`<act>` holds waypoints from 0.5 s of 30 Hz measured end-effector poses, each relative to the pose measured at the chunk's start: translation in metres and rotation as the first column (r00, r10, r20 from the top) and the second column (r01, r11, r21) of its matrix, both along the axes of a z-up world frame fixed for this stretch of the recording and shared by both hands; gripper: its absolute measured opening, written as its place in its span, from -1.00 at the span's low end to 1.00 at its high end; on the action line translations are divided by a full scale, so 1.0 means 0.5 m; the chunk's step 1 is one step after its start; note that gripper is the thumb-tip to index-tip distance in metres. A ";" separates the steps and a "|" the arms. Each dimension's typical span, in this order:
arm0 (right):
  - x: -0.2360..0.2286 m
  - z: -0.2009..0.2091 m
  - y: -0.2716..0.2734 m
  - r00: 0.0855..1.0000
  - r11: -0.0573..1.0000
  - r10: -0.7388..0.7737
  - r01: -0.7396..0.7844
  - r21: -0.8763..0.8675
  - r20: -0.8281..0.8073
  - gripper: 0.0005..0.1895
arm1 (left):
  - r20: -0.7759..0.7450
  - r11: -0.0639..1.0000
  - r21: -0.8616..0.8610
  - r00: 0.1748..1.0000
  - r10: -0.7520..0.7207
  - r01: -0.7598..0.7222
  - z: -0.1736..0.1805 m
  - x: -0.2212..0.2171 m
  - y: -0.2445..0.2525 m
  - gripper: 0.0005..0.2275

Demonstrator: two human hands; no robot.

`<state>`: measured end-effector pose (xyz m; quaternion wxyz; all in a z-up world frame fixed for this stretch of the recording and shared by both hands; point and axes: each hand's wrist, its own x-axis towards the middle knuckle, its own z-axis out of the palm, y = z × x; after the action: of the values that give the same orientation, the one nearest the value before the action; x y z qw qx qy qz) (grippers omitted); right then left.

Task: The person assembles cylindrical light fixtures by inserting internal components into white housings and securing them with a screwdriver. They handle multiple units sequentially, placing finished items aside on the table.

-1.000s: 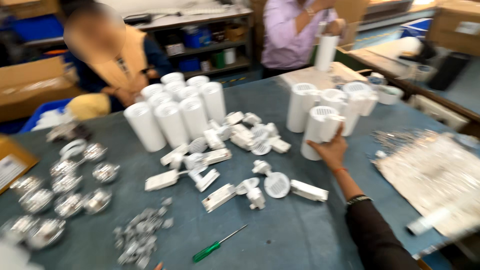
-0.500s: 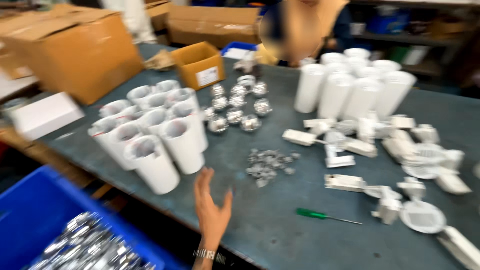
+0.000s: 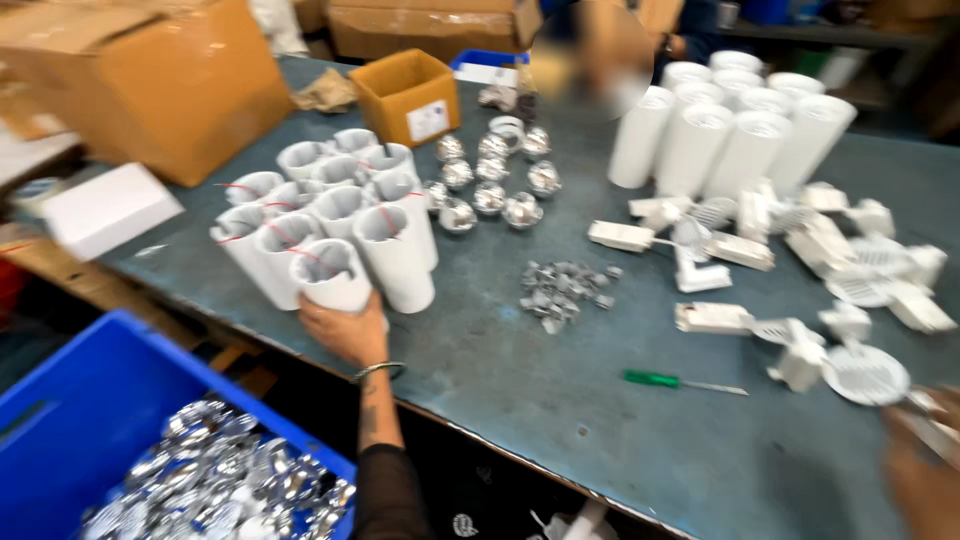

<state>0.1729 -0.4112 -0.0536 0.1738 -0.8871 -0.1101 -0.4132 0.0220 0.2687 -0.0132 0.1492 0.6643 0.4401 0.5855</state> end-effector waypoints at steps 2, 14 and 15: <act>-0.048 0.023 0.062 0.991 0.991 0.130 -0.130 0.017 0.005 -0.73 | -0.089 0.993 0.077 0.993 -0.078 0.085 0.016 -0.022 -0.009 0.00; -0.033 0.168 0.303 0.884 0.914 0.401 -0.371 0.163 -0.239 -0.79 | -0.781 0.394 -0.291 0.021 -0.624 0.872 0.129 -0.055 -0.369 -0.16; -0.002 0.165 0.302 0.885 0.919 0.389 -0.354 0.171 -0.256 -0.79 | -0.780 0.349 -0.332 -0.047 -0.624 0.876 0.131 -0.044 -0.386 -0.18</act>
<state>0.1717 -0.2603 0.0291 0.3164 -0.8875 -0.2271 -0.2461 0.0002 0.0758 0.0522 0.1305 0.9861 -0.0801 0.0641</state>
